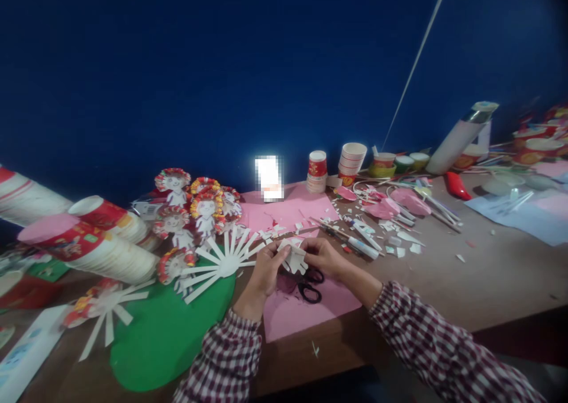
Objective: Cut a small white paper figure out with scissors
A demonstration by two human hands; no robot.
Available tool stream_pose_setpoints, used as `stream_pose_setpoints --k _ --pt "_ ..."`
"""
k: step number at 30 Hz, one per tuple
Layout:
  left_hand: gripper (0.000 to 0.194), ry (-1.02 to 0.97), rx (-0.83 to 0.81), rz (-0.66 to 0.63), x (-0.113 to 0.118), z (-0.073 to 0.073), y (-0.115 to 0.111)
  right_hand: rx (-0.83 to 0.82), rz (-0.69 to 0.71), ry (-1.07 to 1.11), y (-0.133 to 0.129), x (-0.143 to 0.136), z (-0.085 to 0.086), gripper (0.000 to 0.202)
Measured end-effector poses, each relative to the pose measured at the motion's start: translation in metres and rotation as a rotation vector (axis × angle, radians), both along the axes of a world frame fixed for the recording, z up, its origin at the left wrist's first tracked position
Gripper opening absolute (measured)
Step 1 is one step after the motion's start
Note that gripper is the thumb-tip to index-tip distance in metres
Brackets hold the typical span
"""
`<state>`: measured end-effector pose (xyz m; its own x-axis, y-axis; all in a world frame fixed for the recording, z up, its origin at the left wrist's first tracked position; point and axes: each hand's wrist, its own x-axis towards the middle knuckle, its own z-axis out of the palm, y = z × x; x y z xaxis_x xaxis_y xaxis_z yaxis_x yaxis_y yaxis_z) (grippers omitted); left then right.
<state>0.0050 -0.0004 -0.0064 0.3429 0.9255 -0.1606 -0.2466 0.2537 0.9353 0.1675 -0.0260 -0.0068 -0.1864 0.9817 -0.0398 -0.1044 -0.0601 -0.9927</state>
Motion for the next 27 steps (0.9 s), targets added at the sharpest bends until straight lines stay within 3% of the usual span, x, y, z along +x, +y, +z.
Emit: stream_pose_setpoints --k 5,12,17,21,24,27 --pt "0.031 0.003 0.023 0.057 0.003 -0.005 -0.001 -0.061 -0.01 0.012 -0.003 -0.001 0.0 0.025" --pt "0.031 0.031 0.066 0.107 0.01 -0.013 -0.003 -0.008 -0.057 -0.011 -0.001 -0.003 0.003 0.021" --pt "0.031 0.004 0.048 0.163 0.006 -0.005 0.0 0.055 -0.062 -0.079 -0.001 0.0 0.001 0.023" --pt "0.035 -0.087 0.045 0.407 -0.008 0.005 0.01 0.067 -0.106 -0.086 0.001 0.007 -0.001 0.026" --pt "0.032 0.07 0.099 0.33 -0.01 0.005 0.012 0.007 -0.141 -0.007 0.005 0.009 -0.003 0.029" --pt "0.032 0.146 0.15 0.249 -0.005 0.0 0.01 0.025 -0.225 -0.104 0.01 0.012 -0.008 0.029"
